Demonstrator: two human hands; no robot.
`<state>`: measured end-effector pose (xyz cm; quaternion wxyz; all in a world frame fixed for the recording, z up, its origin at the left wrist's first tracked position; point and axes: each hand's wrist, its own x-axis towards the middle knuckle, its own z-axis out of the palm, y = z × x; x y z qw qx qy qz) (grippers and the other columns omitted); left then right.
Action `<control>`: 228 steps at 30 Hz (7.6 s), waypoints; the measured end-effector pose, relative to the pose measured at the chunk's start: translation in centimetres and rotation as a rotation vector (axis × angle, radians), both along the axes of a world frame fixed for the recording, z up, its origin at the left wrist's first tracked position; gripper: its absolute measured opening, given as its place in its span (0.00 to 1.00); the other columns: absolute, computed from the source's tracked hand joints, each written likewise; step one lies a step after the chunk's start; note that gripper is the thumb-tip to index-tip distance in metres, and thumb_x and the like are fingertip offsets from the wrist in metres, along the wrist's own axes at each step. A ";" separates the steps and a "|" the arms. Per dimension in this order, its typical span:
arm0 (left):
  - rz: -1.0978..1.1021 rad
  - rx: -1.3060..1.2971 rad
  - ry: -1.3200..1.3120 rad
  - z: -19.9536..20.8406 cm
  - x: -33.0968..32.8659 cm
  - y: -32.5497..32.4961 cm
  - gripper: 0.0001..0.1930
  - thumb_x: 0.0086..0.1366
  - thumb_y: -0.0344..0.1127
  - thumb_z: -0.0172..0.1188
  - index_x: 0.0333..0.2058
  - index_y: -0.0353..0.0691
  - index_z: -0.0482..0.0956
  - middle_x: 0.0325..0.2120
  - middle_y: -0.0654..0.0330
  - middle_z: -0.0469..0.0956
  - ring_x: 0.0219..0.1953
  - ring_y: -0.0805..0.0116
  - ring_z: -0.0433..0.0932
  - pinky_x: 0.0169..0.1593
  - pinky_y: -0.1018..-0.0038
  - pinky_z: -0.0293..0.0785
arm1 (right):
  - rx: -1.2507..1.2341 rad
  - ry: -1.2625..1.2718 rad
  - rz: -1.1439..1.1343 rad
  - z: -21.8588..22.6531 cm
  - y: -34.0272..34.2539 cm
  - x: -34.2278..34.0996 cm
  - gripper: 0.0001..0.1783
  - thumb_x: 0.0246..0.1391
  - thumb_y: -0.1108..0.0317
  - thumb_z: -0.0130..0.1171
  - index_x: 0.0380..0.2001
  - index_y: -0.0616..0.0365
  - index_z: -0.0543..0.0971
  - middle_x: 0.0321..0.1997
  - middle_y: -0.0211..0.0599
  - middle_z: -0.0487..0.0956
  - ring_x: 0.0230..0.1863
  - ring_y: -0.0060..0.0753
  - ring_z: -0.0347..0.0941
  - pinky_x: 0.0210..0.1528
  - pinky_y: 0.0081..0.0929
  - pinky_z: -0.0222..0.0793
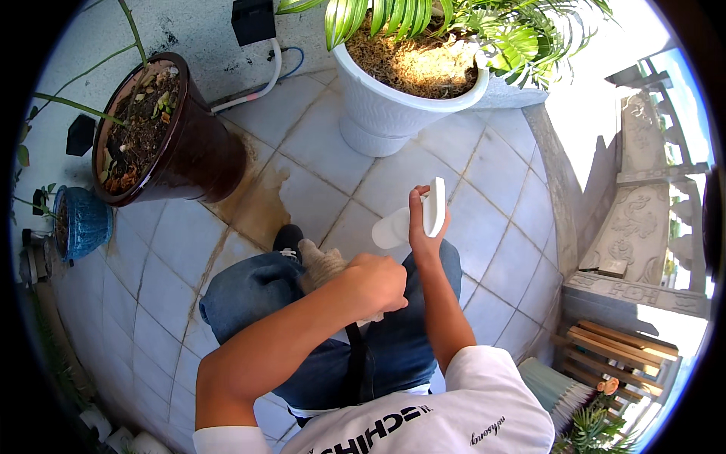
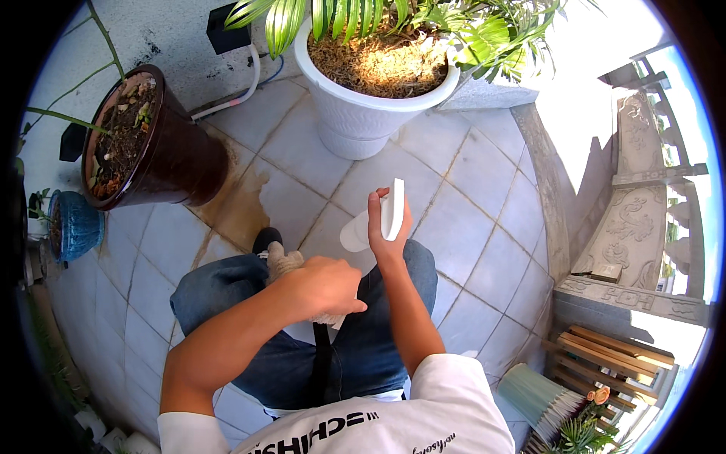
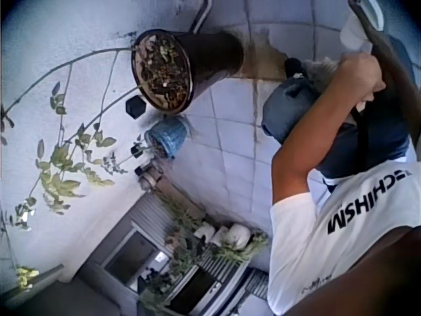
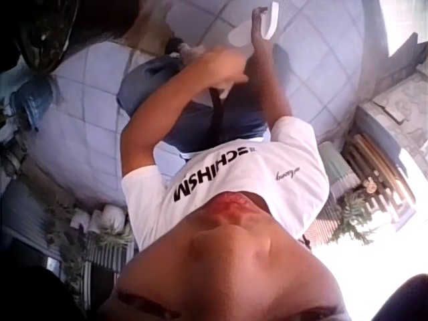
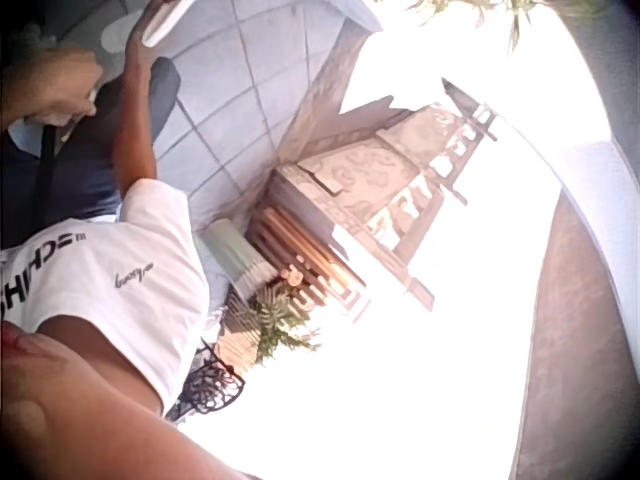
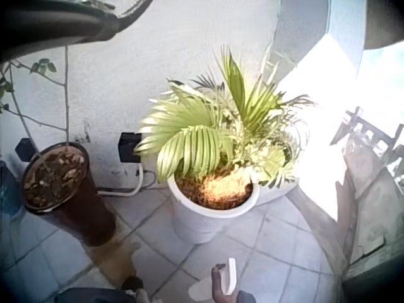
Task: The person sprays liquid from a bottle onto the surface of various potted plants and wipes the pots and leaves with a cloth.
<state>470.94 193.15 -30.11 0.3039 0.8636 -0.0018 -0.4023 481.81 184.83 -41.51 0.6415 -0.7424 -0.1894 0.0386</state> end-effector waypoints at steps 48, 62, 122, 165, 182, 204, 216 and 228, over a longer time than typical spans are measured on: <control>-0.035 -0.249 0.138 1.6 1.0 -1.2 0.38 0.60 0.66 0.54 0.59 0.42 0.71 0.51 0.45 0.77 0.53 0.48 0.76 0.56 0.61 0.71 | -0.365 0.098 0.096 -9.1 -3.0 3.0 0.16 0.53 0.60 0.64 0.24 0.62 0.75 0.20 0.43 0.76 0.21 0.39 0.70 0.29 0.35 0.68; -0.038 -0.220 0.171 2.0 0.9 -1.4 0.36 0.60 0.63 0.55 0.59 0.42 0.72 0.49 0.47 0.78 0.51 0.49 0.77 0.55 0.61 0.72 | -0.202 -0.133 0.170 -5.5 -1.3 0.6 0.11 0.53 0.66 0.63 0.24 0.59 0.73 0.19 0.44 0.76 0.20 0.45 0.74 0.25 0.34 0.70; -0.246 -0.316 0.159 1.3 0.7 -2.7 0.34 0.60 0.60 0.56 0.58 0.43 0.73 0.52 0.47 0.77 0.53 0.49 0.76 0.56 0.62 0.71 | -0.266 -0.199 0.241 -5.0 -1.0 -0.2 0.10 0.54 0.66 0.62 0.27 0.58 0.73 0.17 0.41 0.75 0.19 0.43 0.75 0.25 0.33 0.71; 0.989 -1.060 -0.548 0.9 3.0 -3.3 0.14 0.69 0.27 0.49 0.52 0.34 0.70 0.44 0.61 0.75 0.46 0.77 0.72 0.52 0.79 0.68 | -0.378 -0.077 -0.512 -21.4 -21.8 9.9 0.27 0.59 0.52 0.61 0.49 0.65 0.70 0.41 0.50 0.74 0.44 0.50 0.71 0.48 0.42 0.66; 1.216 -1.018 -0.584 2.4 3.4 -2.9 0.21 0.64 0.34 0.64 0.52 0.28 0.74 0.41 0.59 0.79 0.43 0.78 0.75 0.47 0.80 0.72 | -0.253 0.303 -0.449 -23.9 -25.1 -0.2 0.30 0.57 0.59 0.63 0.54 0.65 0.65 0.47 0.50 0.73 0.45 0.41 0.72 0.49 0.37 0.68; 1.159 -1.492 -0.606 4.3 3.9 2.6 0.16 0.70 0.36 0.48 0.52 0.35 0.70 0.51 0.56 0.74 0.58 0.67 0.70 0.63 0.64 0.61 | 0.019 -0.173 0.462 6.8 -5.8 2.5 0.15 0.60 0.72 0.56 0.50 0.63 0.77 0.62 0.46 0.70 0.62 0.39 0.68 0.61 0.31 0.62; 1.488 -1.217 -0.531 3.0 3.1 4.9 0.18 0.67 0.41 0.53 0.48 0.34 0.73 0.45 0.60 0.76 0.50 0.68 0.74 0.58 0.69 0.64 | 0.059 0.070 0.378 16.5 -7.0 4.5 0.10 0.65 0.68 0.52 0.34 0.64 0.77 0.27 0.21 0.73 0.29 0.12 0.62 0.31 0.15 0.58; 1.069 -1.064 -0.564 3.5 3.4 0.4 0.18 0.67 0.30 0.56 0.55 0.38 0.69 0.40 0.61 0.78 0.39 0.79 0.76 0.42 0.80 0.72 | -0.604 -0.441 0.207 8.6 -8.6 -1.6 0.20 0.58 0.54 0.58 0.47 0.58 0.75 0.42 0.30 0.79 0.51 0.29 0.71 0.54 0.30 0.67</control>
